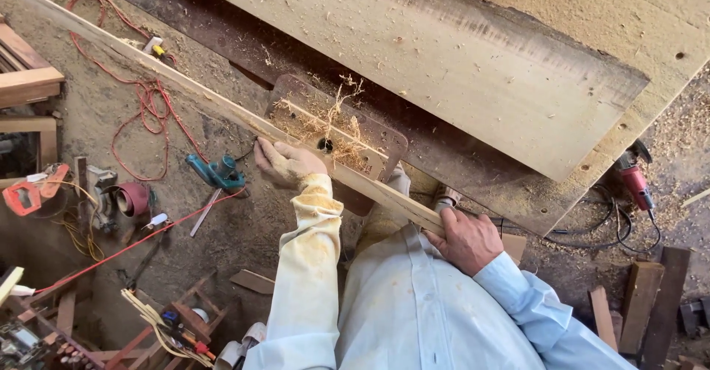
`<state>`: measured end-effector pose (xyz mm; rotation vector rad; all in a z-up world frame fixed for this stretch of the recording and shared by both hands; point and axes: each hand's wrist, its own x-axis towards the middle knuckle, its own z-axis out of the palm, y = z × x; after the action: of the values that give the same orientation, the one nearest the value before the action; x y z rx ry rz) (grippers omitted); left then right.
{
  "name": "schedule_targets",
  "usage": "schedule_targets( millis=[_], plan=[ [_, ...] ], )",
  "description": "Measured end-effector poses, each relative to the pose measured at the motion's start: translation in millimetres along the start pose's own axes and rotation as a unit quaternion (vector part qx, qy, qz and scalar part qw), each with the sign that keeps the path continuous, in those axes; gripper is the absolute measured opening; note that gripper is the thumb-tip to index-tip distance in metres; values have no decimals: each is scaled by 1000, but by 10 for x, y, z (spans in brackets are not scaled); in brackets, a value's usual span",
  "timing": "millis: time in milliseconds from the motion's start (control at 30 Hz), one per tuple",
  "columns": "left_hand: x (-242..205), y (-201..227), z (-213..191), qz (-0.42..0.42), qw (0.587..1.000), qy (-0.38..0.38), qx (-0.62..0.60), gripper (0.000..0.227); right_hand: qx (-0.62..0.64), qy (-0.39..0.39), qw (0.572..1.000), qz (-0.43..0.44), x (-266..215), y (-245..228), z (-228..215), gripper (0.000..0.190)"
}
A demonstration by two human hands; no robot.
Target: The person picks up a long wooden strip, aligns it, and feeds it through a router table to shape the edge.
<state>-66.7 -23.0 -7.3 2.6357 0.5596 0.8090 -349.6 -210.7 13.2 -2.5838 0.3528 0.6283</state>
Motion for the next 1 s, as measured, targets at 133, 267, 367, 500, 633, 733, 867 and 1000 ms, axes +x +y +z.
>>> schedule_targets(
  millis=[133,267,367,500,633,733,867,1000],
  plan=[
    [80,-101,124,21,1000,18,3,34,6,-14,1000,-14,77,-38,-56,54],
    [126,-127,148,22,999,24,-1,33,10,-24,999,-21,114,-21,47,57],
    [177,-144,206,16,1000,22,1,32,11,-29,999,-21,149,-54,44,57],
    [222,-177,260,-20,1000,5,-1,32,14,-36,999,-30,196,-99,-1,56],
    [276,-307,407,-36,999,-14,-12,32,23,-59,997,-32,246,-142,-46,54],
    [299,-187,291,-56,998,-27,-15,32,21,-68,997,-33,274,-169,-55,54],
    [335,-371,500,-72,995,-37,-55,34,23,-82,996,-24,316,-199,-41,56],
    [403,-155,270,-57,997,-56,0,33,19,-76,996,-35,340,-234,-81,54]
  ],
)
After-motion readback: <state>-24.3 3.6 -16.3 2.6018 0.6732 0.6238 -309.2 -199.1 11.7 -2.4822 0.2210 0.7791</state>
